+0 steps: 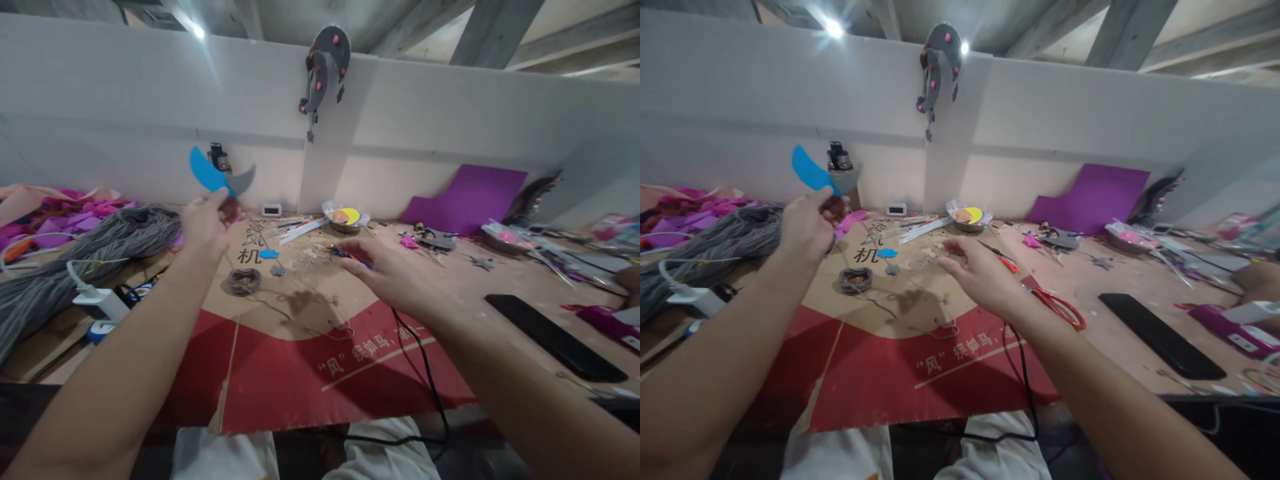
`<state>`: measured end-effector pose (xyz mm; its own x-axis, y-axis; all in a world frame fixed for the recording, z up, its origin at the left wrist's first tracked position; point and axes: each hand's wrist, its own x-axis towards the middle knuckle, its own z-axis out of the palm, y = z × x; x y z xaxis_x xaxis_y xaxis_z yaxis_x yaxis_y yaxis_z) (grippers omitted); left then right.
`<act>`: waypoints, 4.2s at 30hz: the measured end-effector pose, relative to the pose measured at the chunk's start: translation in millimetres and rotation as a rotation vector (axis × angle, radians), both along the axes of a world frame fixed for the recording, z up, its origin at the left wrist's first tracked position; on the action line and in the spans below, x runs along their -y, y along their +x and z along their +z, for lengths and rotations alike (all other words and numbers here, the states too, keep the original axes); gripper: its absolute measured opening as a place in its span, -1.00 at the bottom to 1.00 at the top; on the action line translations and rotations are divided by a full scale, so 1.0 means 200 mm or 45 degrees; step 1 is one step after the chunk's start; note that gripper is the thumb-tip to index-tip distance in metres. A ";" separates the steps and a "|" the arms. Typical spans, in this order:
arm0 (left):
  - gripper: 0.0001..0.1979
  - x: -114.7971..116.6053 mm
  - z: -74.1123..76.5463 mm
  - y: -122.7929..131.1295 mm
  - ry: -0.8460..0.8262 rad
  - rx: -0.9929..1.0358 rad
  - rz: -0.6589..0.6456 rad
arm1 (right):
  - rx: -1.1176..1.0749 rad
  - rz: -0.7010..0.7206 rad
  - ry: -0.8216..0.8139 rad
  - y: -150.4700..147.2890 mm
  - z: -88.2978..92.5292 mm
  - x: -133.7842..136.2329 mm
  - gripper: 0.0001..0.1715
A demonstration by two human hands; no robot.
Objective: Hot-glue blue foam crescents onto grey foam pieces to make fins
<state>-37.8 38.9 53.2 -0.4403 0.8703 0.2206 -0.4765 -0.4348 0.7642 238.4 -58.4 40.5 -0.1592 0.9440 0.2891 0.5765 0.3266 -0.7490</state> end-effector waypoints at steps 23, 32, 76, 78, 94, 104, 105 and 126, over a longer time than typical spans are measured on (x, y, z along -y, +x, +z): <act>-0.79 0.07 -0.25 0.29 -0.176 -0.549 -0.256 | 0.230 0.051 0.836 -0.30 -0.17 -0.27 -0.80; -0.85 0.15 -0.24 0.34 -0.220 -0.779 -0.283 | 0.375 -0.033 0.848 -0.26 -0.14 -0.27 -0.77; -0.72 0.19 -0.21 0.35 -0.128 -0.683 -0.794 | -0.579 0.137 0.234 -0.15 -0.12 -0.41 -0.74; -0.70 0.20 -0.20 0.35 -0.158 -0.670 -0.817 | -0.583 0.133 0.235 -0.15 -0.12 -0.41 -0.73; -0.72 0.17 -0.21 0.33 -0.250 -0.808 -0.845 | -0.511 0.185 0.272 -0.15 -0.13 -0.43 -0.73; -0.75 0.17 -0.20 0.33 -0.214 -0.818 -0.855 | -0.763 0.270 -0.027 -0.17 -0.09 -0.39 -0.69; -0.73 0.17 -0.20 0.33 -0.220 -0.813 -0.857 | -0.762 0.277 -0.031 -0.16 -0.09 -0.38 -0.68; -0.64 0.20 -0.18 0.34 -0.202 -0.521 -1.024 | -0.930 0.565 -0.353 -0.12 -0.09 -0.38 -0.57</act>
